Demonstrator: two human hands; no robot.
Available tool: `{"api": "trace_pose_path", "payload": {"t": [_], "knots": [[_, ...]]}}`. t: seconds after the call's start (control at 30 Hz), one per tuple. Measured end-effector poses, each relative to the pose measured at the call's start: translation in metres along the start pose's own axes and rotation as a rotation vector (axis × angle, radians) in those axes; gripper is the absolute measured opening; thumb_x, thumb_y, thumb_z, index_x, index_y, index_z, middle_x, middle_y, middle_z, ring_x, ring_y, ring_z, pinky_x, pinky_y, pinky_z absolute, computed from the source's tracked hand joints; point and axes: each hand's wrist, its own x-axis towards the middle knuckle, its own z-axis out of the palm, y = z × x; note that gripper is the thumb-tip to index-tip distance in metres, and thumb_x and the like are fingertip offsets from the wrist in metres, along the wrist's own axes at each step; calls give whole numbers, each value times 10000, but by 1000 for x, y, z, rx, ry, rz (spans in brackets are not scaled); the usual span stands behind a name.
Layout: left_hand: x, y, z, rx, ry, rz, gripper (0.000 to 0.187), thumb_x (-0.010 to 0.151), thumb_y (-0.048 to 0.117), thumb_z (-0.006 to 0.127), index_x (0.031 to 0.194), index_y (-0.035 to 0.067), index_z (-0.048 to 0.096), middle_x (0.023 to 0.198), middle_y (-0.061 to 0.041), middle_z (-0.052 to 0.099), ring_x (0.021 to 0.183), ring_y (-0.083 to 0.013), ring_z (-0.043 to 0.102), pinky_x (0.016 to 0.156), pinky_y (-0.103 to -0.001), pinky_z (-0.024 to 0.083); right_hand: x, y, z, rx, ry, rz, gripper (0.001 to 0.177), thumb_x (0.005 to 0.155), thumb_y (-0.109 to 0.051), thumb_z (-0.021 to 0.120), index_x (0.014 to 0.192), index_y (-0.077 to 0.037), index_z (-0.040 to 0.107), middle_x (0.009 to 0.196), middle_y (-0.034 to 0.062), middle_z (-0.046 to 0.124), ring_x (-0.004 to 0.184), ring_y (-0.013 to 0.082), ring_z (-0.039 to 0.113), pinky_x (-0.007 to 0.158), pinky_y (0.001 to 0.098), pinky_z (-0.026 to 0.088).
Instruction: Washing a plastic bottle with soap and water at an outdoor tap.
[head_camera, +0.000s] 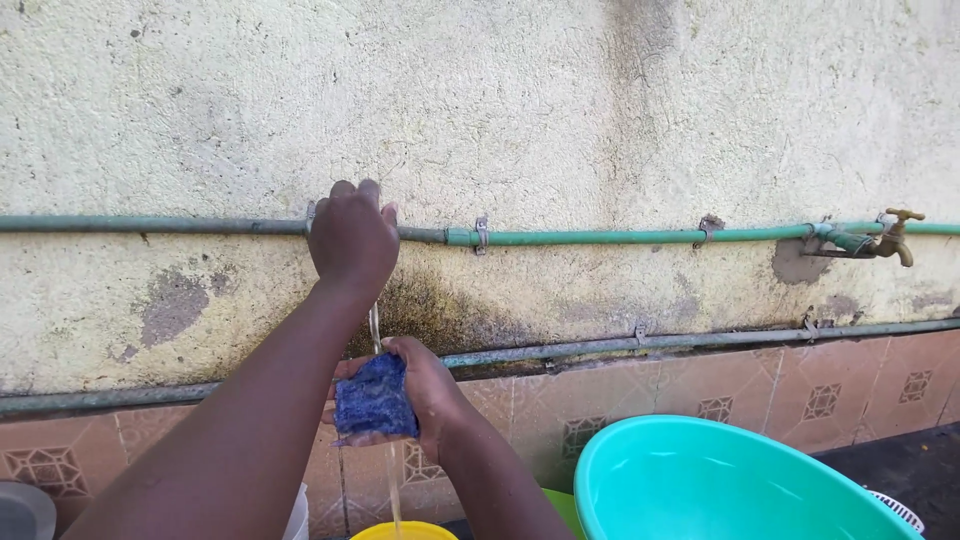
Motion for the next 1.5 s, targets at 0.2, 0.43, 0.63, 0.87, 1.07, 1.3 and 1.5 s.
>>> {"api": "trace_pose_path", "payload": {"t": [0.2, 0.43, 0.63, 0.87, 1.07, 1.3, 1.5], "knots": [[23, -13, 23, 20, -108, -51, 374, 1061, 344, 603, 973, 2, 726, 1012, -163, 692, 899, -302, 688, 811, -455, 553, 5, -17, 3, -148, 56, -10, 655, 1063, -442, 234, 1250, 25, 653, 1058, 227, 747, 900, 304, 762, 675, 398, 649], [17, -25, 23, -277, 92, -178, 178, 923, 189, 699, 957, 15, 714, 848, -130, 714, 742, -265, 733, 672, -406, 580, 6, -18, -5, -118, -74, 22, 720, 1032, -455, 163, 1307, 7, 642, 1117, 193, 760, 972, 279, 771, 731, 411, 666], [15, -14, 37, -158, -66, -218, 154, 1024, 67, 569, 1070, 8, 703, 991, -163, 715, 900, -280, 717, 809, -402, 567, 6, -19, 16, -119, 122, 4, 542, 1048, -412, 270, 1291, -37, 576, 1060, 182, 758, 905, 304, 769, 686, 405, 663], [6, -7, 61, -121, 127, -183, 258, 1002, 124, 546, 1131, -84, 630, 1219, -220, 516, 1093, -375, 508, 899, -459, 474, 15, 11, 15, -151, 155, -17, 514, 1048, -437, 347, 1312, -71, 593, 967, 83, 741, 779, 198, 765, 601, 364, 656], [40, -27, 68, -276, -226, -324, 315, 1064, 262, 525, 1126, -24, 644, 1268, -144, 516, 1124, -262, 534, 1016, -438, 499, 22, 41, 14, -38, 123, 81, 470, 1050, -428, 351, 1282, -88, 578, 1029, 125, 758, 820, 239, 779, 661, 419, 671], [-99, -83, 17, -554, 167, -60, 354, 1028, 299, 636, 1294, 66, 619, 1285, -138, 530, 1257, -319, 495, 1077, -463, 451, 22, 122, 0, 270, -34, 277, 460, 1012, -508, 392, 1205, -123, 555, 1069, 159, 744, 916, 322, 769, 743, 499, 652], [-367, -149, -2, -557, -185, -665, 663, 904, 404, 771, 1337, -52, 562, 1344, -266, 594, 1304, -368, 539, 1091, -472, 383, 25, 234, 29, 510, 18, 220, 870, 885, -830, 333, 1229, -83, 618, 1054, 157, 685, 930, 296, 705, 788, 464, 613]]}}
